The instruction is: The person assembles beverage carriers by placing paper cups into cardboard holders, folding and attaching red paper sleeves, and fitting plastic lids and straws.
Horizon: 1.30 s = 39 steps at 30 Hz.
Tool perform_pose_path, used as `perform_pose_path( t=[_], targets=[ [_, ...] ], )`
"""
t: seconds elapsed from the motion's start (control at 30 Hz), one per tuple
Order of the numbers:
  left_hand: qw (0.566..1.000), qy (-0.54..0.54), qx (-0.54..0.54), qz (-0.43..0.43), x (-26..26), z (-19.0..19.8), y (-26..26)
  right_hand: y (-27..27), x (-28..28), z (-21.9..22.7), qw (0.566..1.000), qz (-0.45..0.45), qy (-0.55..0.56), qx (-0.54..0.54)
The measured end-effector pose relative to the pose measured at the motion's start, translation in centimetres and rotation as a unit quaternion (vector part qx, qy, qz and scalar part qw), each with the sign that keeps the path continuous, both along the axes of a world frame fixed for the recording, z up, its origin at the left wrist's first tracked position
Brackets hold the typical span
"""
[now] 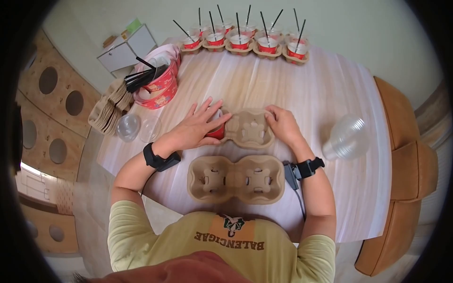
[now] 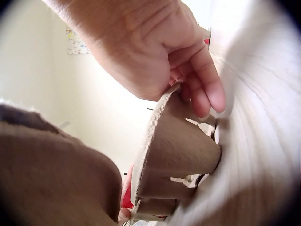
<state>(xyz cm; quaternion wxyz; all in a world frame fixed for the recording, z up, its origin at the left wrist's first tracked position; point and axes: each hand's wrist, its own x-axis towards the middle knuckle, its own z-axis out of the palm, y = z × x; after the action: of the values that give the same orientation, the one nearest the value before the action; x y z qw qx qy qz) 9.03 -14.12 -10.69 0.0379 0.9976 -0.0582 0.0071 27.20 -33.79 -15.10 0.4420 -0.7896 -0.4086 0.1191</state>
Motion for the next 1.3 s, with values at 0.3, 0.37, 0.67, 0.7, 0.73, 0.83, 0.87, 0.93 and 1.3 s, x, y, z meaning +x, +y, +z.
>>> perform_pose_path(
  t=[0.3, 0.37, 0.67, 0.7, 0.73, 0.83, 0.87, 0.93, 1.3],
  targets=[
    [0.998, -0.046, -0.032, -0.007, -0.6, -0.5, 1.0, 0.4, 0.9, -2.0, 0.999, -0.01, -0.026, 0.034],
    [0.968, -0.207, -0.129, 0.055, -1.0, 0.1, 1.8, 0.6, 1.2, -2.2, 0.999, -0.018, -0.018, 0.04],
    [0.869, -0.331, -0.007, 0.367, -8.6, -0.5, 13.9, 0.3, 1.2, -1.5, 0.999, -0.048, 0.026, 0.003],
    [0.859, -0.32, 0.013, 0.4, -9.1, -0.6, 14.6, 0.1, 0.7, -0.5, 0.998, -0.06, -0.003, -0.024],
    [0.858, -0.32, 0.013, 0.401, -9.5, -0.7, 15.1, 0.0, 0.3, 0.3, 0.995, -0.073, -0.033, -0.051],
    [0.867, -0.265, -0.003, 0.422, -9.8, -1.1, 15.9, -0.4, 0.4, 1.0, 0.994, -0.076, -0.07, -0.039],
    [0.873, -0.251, 0.003, 0.418, -9.7, -1.3, 15.9, -0.5, 0.5, 1.4, 0.994, -0.075, -0.071, -0.039],
    [0.878, -0.238, 0.008, 0.415, -9.3, -1.5, 15.8, -0.9, 0.6, 2.2, 0.992, -0.085, -0.096, -0.019],
    [0.883, -0.334, 0.08, 0.321, -9.3, 5.4, 8.1, -2.4, -0.7, 6.7, 0.975, 0.078, 0.163, 0.126]
  ],
)
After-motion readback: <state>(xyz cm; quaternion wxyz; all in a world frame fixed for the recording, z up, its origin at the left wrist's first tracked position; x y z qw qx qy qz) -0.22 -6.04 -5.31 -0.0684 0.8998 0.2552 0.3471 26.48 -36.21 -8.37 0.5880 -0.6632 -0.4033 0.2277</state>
